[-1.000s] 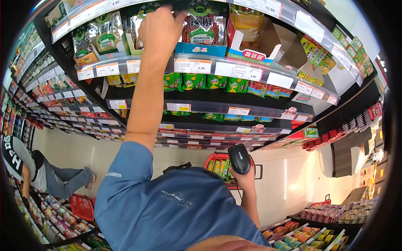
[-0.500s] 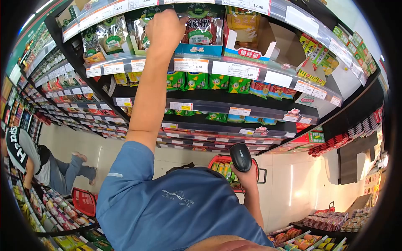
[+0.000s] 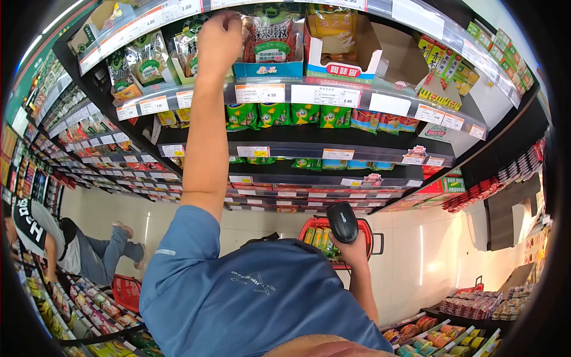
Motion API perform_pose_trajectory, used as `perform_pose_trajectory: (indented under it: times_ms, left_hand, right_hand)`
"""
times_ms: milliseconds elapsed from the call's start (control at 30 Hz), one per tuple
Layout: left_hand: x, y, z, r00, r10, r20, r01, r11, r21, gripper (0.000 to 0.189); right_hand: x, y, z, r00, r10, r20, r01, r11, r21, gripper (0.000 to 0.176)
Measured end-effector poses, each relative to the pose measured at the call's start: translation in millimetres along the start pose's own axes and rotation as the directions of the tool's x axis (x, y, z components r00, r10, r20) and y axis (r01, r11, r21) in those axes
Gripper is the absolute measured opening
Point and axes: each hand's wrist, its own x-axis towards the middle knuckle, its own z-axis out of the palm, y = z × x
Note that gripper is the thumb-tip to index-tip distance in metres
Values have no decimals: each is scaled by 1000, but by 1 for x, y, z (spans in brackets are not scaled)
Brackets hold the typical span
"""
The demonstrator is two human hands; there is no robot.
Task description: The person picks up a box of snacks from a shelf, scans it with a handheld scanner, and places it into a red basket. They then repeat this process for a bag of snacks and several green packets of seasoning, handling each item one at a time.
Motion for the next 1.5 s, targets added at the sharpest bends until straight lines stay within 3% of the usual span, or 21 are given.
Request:
perform_pose_trajectory:
  times_ms: [167, 233, 267, 300, 333, 433, 500, 567, 600, 667, 733, 833, 900, 967, 1033, 1067, 1100, 1167, 1233, 1267, 1500]
  left_hand:
    - [-54, 43, -3, 996, 28, -80, -46, 973, -227, 26]
    - [-81, 55, 2, 900, 126, -418, -284, 896, -342, 23]
    - [-80, 51, 1, 902, 120, -414, -277, 897, -343, 23]
    - [-75, 42, -4, 918, 237, -318, -396, 495, -773, 22]
    - [-70, 31, -9, 879, 373, -296, -293, -65, -954, 22]
    - [-79, 46, -5, 884, 464, 56, 322, -518, -792, 19]
    - [-94, 47, 8, 774, 580, 253, 598, -540, -592, 23]
    - [-125, 58, 15, 753, 546, 367, 650, -537, -538, 19]
    - [-138, 61, 31, 719, 636, 279, 665, -515, -541, 16]
    - [-167, 67, 44, 680, 638, 361, 729, -535, -427, 16]
    - [-191, 62, 68, 649, 695, 311, 757, -550, -353, 16]
    - [-219, 63, 83, 581, 741, 337, 812, -501, -300, 15]
    - [-244, 60, 94, 575, 735, 360, 815, -474, -334, 14]
    - [-269, 44, 91, 544, 581, 605, 838, -332, -434, 18]
    - [-300, 4, 116, 465, 634, 618, 882, -274, -382, 22]
    - [-326, -6, 114, 380, 252, 890, 908, 83, -411, 22]
    - [-356, -15, 111, 346, -215, 913, 879, 415, -235, 21]
    - [-415, -45, 132, 592, -80, 802, 351, 921, -167, 28]
    - [-466, -54, 132, 505, -213, 836, 394, 919, -3, 33]
    - [-502, -72, 140, 566, -186, 803, 225, 972, 66, 31]
    - [-619, -57, 169, 406, -89, 910, 117, 992, 44, 21]
  right_hand:
    - [2, -1, 3, 1000, -29, 10, 30, 999, -19, 26]
    - [3, -1, 3, 1000, -22, 17, 23, 999, -34, 26]
    - [3, -1, 3, 1000, -12, 22, 13, 999, -45, 28]
    - [2, -1, 2, 1000, 0, 26, 1, 998, -59, 30]
    - [0, -4, 1, 999, 14, 30, -12, 998, -66, 30]
    - [-9, -21, -1, 999, -30, -29, 32, 996, 86, 37]
    - [-19, -32, -7, 1000, 26, -2, -25, 986, 166, 42]
    - [-26, -53, -6, 997, -72, -5, 70, 958, 277, 48]
    - [-30, -66, -7, 995, -93, 46, 77, 960, 270, 50]
    - [-37, -78, -12, 995, -65, 72, 44, 962, 268, 53]
    - [-40, -78, -16, 940, -304, 155, 267, 938, 221, 55]
    - [-41, -77, -17, 941, -316, 123, 303, 946, 117, 56]
    - [-48, -72, -19, 982, -167, 93, 151, 975, 160, 58]
    - [-57, -62, -32, 993, -115, 30, 112, 989, 95, 56]
    - [-68, -30, -44, 992, 11, -123, 36, 927, 373, 52]
    - [-74, -11, -59, 983, 37, -178, 29, 934, 357, 44]
    - [-82, 0, -71, 982, 106, -157, -19, 879, 476, 37]
    - [-94, 11, -86, 923, 174, -344, 21, 869, 494, 31]
    - [-108, 25, -102, 852, 243, -463, 23, 867, 497, 28]
    - [-114, 31, -109, 831, 246, -498, 21, 882, 471, 27]
    - [-147, 51, -136, 750, 387, -536, -134, 883, 450, 27]
